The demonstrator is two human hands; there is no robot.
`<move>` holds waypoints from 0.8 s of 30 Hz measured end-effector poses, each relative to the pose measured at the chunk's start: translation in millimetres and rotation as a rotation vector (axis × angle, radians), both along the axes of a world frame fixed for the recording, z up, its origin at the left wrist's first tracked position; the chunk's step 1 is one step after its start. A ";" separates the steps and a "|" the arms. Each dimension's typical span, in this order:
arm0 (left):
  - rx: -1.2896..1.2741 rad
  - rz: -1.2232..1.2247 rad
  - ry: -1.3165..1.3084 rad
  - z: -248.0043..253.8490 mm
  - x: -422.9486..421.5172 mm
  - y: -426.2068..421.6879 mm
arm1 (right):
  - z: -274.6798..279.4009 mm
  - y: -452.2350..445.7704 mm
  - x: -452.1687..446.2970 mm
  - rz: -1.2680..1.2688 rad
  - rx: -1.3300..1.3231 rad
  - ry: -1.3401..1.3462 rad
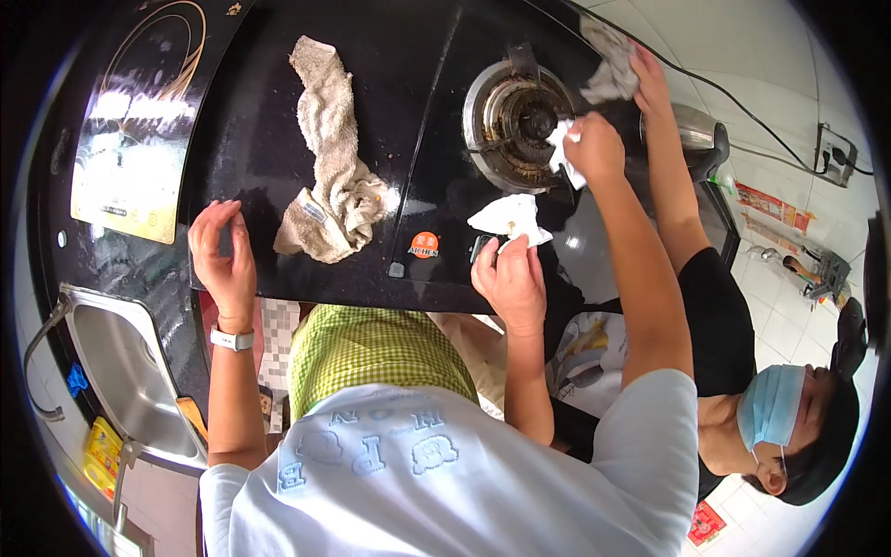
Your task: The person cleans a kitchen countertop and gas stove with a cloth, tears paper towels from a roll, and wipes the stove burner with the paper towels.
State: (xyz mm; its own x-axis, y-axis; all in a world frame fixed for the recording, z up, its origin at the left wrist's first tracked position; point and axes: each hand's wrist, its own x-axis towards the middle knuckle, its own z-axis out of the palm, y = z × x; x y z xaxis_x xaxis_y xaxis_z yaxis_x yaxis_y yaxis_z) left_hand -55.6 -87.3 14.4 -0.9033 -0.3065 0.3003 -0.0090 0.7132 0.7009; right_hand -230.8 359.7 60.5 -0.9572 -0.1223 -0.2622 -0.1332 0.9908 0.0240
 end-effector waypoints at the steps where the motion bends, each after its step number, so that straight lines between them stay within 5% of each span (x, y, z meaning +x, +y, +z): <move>1: 0.001 0.003 0.003 0.5 1.0 -0.8 | -3.9 -2.6 -7.7 0.008 0.036 0.093; 5: -0.006 0.026 -0.018 5.9 4.6 -8.5 | -10.8 -6.6 -7.6 -0.010 0.045 0.260; 9: 0.031 0.030 0.002 4.6 8.1 -19.9 | -6.8 19.7 14.9 -0.055 -0.013 0.155; 13: 0.037 0.052 -0.013 5.5 13.3 -28.7 | 21.3 33.0 19.5 -0.565 -0.447 0.108; 15: 0.034 0.042 -0.024 6.2 12.8 -31.2 | 32.4 37.3 21.2 -0.682 -0.402 0.068; 19: 0.021 0.008 -0.020 6.4 6.5 -27.9 | 43.0 33.6 24.4 -0.545 -0.485 0.307; 21: 0.064 -0.017 0.020 7.2 1.2 -23.7 | 50.3 21.7 25.2 -0.232 -0.117 0.359; 24: 0.068 -0.034 0.019 8.1 -3.5 -17.8 | 39.5 -3.5 29.5 -0.039 -0.057 0.255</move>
